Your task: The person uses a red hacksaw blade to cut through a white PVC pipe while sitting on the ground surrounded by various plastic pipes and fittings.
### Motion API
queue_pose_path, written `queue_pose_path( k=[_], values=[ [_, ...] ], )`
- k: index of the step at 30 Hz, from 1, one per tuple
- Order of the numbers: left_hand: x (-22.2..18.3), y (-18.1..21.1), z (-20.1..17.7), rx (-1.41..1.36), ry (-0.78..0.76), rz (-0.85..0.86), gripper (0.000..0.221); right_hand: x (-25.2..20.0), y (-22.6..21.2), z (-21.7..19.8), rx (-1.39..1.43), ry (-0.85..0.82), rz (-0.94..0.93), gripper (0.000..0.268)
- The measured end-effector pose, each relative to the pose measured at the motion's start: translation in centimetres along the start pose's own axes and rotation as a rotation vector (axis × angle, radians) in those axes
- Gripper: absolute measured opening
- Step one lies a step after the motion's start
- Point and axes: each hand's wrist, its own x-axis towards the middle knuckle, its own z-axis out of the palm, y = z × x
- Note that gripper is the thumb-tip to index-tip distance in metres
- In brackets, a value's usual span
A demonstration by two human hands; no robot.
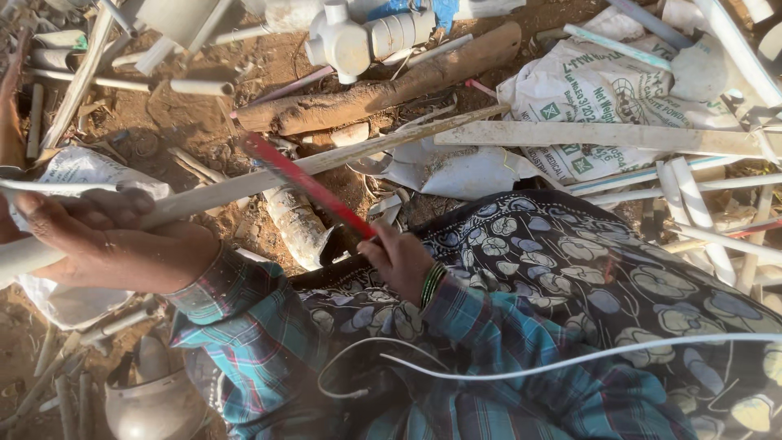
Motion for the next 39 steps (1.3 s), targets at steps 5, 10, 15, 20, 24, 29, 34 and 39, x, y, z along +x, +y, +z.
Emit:
queue_pose_path(
  k=[5,10,15,20,24,29,34,39],
  values=[
    [0.9,-1.1,0.0,0.123,-0.025,0.205,0.04,2.1,4.4,-4.8,0.143,-0.044,0.596,0.051],
    [1.9,-1.9,0.8,0.063,0.057,0.138,0.04,2.2,-0.4,-3.0,0.2,-0.044,0.362,0.042],
    [-1.9,0.7,1.7,0.028,-0.022,0.035,0.032,2.9,-1.8,0.2,0.08,-0.055,0.032,0.041],
    [-1.5,0.9,2.8,-0.138,0.047,-0.035,0.037,1.7,4.9,-6.2,0.12,0.004,0.66,0.051],
    [-1.1,0.1,5.0,-0.064,0.046,0.101,0.036,1.5,1.2,-6.6,0.233,0.014,0.635,0.049],
    [-4.4,2.6,6.2,-0.029,0.019,-0.052,0.043,1.9,-5.7,-2.0,-0.008,-0.022,-0.085,0.04],
    [-3.8,2.7,6.7,-0.048,-0.02,-0.025,0.043,1.8,0.4,-5.6,0.238,-0.039,0.64,0.041],
    [-2.8,2.5,6.4,0.064,0.046,0.008,0.042,1.9,-1.6,-7.4,0.145,0.01,0.538,0.046]
  ],
)
